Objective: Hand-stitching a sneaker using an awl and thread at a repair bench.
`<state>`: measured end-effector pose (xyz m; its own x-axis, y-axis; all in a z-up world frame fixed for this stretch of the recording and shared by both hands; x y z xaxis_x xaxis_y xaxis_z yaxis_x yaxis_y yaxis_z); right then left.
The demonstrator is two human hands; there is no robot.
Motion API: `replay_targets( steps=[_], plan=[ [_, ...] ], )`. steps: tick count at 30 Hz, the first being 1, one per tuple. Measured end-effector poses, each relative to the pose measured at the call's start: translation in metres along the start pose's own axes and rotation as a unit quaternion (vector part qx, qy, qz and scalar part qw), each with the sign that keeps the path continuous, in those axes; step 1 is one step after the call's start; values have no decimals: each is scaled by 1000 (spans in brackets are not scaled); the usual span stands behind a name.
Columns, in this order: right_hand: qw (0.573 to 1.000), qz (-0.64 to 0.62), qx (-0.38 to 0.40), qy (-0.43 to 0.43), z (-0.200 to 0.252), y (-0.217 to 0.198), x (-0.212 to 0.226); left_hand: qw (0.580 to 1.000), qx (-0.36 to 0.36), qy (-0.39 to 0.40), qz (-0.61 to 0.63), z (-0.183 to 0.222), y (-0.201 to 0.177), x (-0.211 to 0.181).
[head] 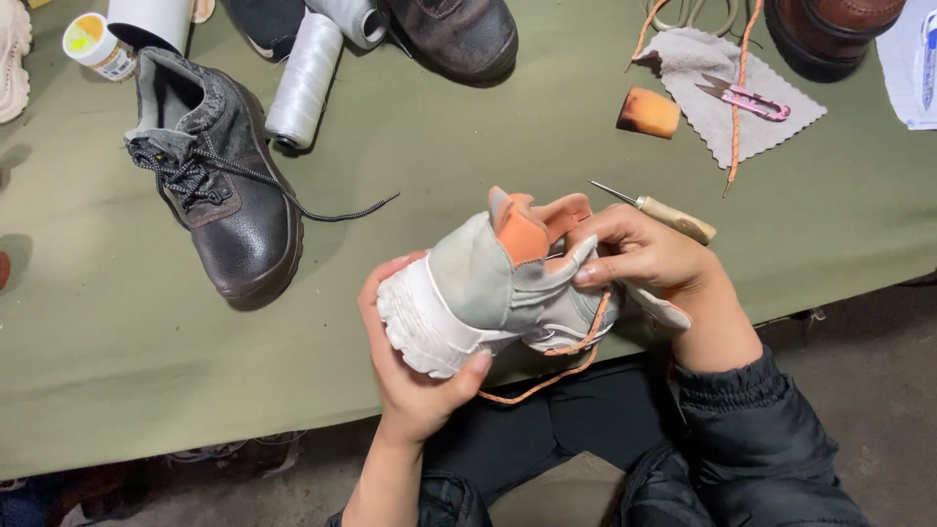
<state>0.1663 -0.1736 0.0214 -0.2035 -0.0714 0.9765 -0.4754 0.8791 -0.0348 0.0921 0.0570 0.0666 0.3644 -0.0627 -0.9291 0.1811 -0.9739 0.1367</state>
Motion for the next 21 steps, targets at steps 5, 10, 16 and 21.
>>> replay_targets(
  steps=[5,10,16,21],
  plan=[
    [999,13,49,18,17,-5,-4,997,45,67,7,9,17,-31],
    [999,-1,46,-22,18,-6,10,992,61,102,32,16,27,-38],
    [999,-23,27,-8,23,-7,4,988,74,131,31,16,32,-47],
    [1000,-10,26,-6,27,-14,-11,985,61,163,0,18,30,-51]
  ],
)
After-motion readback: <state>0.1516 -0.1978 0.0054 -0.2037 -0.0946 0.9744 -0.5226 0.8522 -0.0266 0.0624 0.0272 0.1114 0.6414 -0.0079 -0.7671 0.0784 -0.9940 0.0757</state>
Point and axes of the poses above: each hand's wrist, its own z-axis away from the middle knuckle, its own y-axis out of the palm, x = y × z, the point moved 8 cm from there along -z, towards the middle knuckle, and after that the axes turned 12 degrees about -x, right-handed, at the moved point
